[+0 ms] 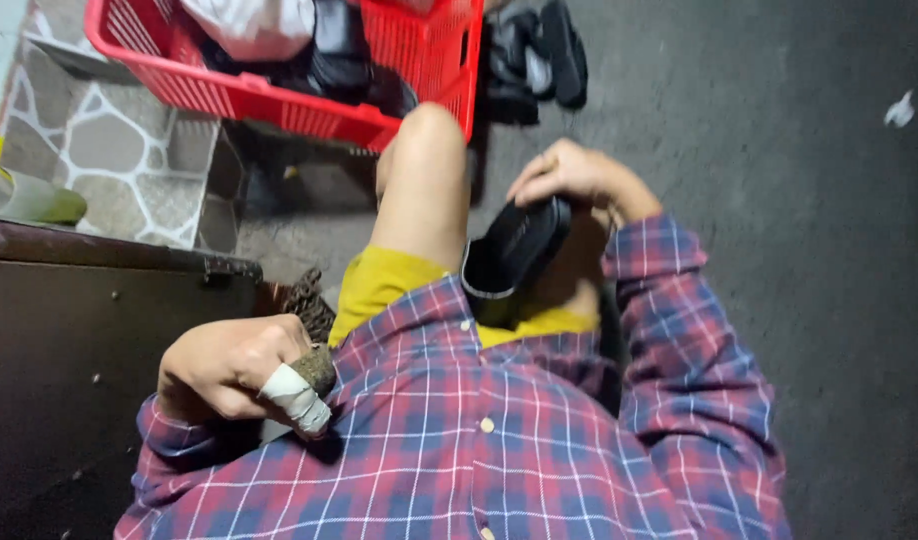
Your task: Hand-stitching the sole of a black sandal using a needle and thread.
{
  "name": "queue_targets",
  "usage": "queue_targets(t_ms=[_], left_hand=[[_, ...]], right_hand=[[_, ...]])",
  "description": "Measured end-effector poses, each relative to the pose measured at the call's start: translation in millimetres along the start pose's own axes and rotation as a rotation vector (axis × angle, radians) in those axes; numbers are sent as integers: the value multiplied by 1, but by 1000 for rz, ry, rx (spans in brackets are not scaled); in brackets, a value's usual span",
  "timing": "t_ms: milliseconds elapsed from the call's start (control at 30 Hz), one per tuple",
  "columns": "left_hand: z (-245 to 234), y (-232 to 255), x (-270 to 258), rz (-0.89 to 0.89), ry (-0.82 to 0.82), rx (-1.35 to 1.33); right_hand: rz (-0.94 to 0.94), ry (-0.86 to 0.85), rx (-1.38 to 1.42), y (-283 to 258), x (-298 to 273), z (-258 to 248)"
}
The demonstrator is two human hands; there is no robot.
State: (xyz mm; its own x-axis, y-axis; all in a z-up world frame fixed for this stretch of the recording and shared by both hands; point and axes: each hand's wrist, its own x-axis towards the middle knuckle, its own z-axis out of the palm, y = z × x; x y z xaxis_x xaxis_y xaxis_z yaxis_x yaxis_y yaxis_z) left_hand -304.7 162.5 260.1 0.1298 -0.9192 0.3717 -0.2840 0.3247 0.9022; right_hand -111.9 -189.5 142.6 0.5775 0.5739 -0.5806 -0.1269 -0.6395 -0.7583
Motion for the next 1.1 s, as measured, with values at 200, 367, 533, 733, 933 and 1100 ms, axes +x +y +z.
queue_targets(t_ms=[200,367,533,733,933,1100], left_hand=[[-1,-26,-29,52,-8,11],[-8,-66,-90,-163,252,34],[7,-118,-134,-1422,369,383],[-24,-112,-62,-1208,490,928],[-86,-157,33,-346,688,625],[-119,-231,97,-222,499,374]], right_hand=[[109,83,-34,-27,-8,-1],[185,237,44,7,28,-4],[236,425,51,1,47,10],[-56,684,171,12,43,22],[-36,667,475,11,-10,41],[-219,689,574,42,-62,64]])
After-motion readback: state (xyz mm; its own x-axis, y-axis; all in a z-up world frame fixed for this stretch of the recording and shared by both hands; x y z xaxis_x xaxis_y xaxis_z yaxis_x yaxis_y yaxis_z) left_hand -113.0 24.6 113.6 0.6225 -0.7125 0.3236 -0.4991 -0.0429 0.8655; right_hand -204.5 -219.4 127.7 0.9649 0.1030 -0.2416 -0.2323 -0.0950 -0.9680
